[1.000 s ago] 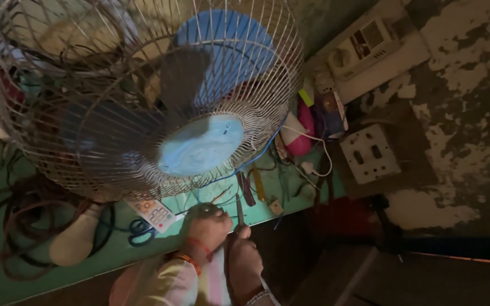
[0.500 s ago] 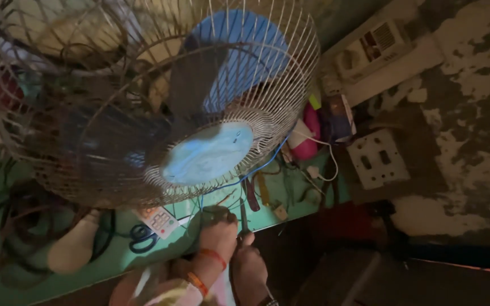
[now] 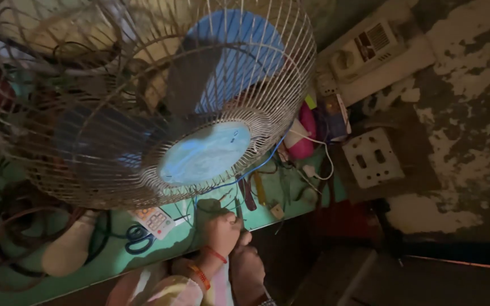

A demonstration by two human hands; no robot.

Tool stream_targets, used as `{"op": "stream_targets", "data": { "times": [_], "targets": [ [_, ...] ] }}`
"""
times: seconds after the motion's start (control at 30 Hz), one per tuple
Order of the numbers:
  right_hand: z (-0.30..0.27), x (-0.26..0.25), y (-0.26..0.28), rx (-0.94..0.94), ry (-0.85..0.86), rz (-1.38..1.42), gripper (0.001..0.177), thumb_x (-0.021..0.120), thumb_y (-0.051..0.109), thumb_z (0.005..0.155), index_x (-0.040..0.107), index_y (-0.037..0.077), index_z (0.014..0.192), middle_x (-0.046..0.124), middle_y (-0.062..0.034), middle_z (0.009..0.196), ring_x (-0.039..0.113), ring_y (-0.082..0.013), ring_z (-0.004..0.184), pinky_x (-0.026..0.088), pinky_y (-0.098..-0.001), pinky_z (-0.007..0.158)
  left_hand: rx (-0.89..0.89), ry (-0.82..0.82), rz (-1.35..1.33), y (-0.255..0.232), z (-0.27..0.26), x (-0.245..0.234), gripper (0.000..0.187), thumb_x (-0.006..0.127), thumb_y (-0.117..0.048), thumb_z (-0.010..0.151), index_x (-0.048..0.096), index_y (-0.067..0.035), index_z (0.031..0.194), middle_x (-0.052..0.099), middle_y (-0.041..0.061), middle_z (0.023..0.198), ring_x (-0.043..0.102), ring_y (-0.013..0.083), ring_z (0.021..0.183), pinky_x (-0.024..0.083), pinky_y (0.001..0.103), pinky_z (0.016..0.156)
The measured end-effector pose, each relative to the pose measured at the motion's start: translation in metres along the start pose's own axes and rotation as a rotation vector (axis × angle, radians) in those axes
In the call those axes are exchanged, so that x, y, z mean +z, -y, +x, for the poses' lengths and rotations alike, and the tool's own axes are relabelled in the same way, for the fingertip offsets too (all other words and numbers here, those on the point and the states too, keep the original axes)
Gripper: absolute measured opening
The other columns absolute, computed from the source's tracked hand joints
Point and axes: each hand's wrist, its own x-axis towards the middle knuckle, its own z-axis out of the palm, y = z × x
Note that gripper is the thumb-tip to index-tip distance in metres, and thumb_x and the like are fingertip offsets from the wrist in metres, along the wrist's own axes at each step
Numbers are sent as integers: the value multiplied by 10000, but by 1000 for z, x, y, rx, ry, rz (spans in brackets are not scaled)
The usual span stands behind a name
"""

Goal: The person works at a cluttered workbench repairing an electric table fan, handling its power wire and using a knife to cut and strip the wire insulation while manipulating small components near the fan base. At the end they gather and coil the loose wire in their hands.

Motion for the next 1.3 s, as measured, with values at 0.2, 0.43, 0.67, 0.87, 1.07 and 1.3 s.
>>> {"op": "stream_targets", "data": {
  "times": [0.2,0.43,0.67,0.87,1.07,1.3],
  "targets": [
    [7,16,-5,13,21,130,248,517,209,953,476,39,1129,665,-114,671,710,-263,499,564,-346,390,-57,15,-131,-13,-4,-4,235,681,-203,810,620,-44,647,626,222,663,643,424,619,508,491,541],
    [6,-10,-1,26,114,144,199,464,225,1027,424,59,1131,689,-146,754,736,-315,598,598,-392,478,-4,8,-55,-9,-12,-5,216,693,-174,815,632,-70,635,641,188,643,658,406,619,506,487,538],
    [9,10,-2,53,180,258,306,473,280,1013,412,44,1198,684,-161,784,752,-330,659,612,-409,525,207,-169,-76,-33,-13,-39,173,683,-116,799,598,-67,657,610,172,646,625,403,600,485,481,524],
    [-5,-34,-3,43,158,408,389,414,235,1047,373,-27,1332,709,-179,761,736,-367,681,587,-474,553,145,-155,-134,-25,-39,-66,198,684,-102,835,563,-56,685,563,160,632,573,372,556,455,432,502],
    [-27,-27,-36,-69,222,669,411,564,260,985,433,19,1291,717,-247,816,707,-439,718,549,-537,583,-67,97,-525,-22,-22,-76,408,725,-176,945,455,-31,675,357,50,608,344,126,528,303,327,479],
    [-35,-95,-57,648,41,1903,455,660,-61,789,598,33,1229,692,-112,741,455,-130,380,292,-290,321,-3,136,-746,-35,-9,-91,446,720,-128,967,395,-35,677,293,-65,657,297,19,621,259,284,496]
  ]
}}
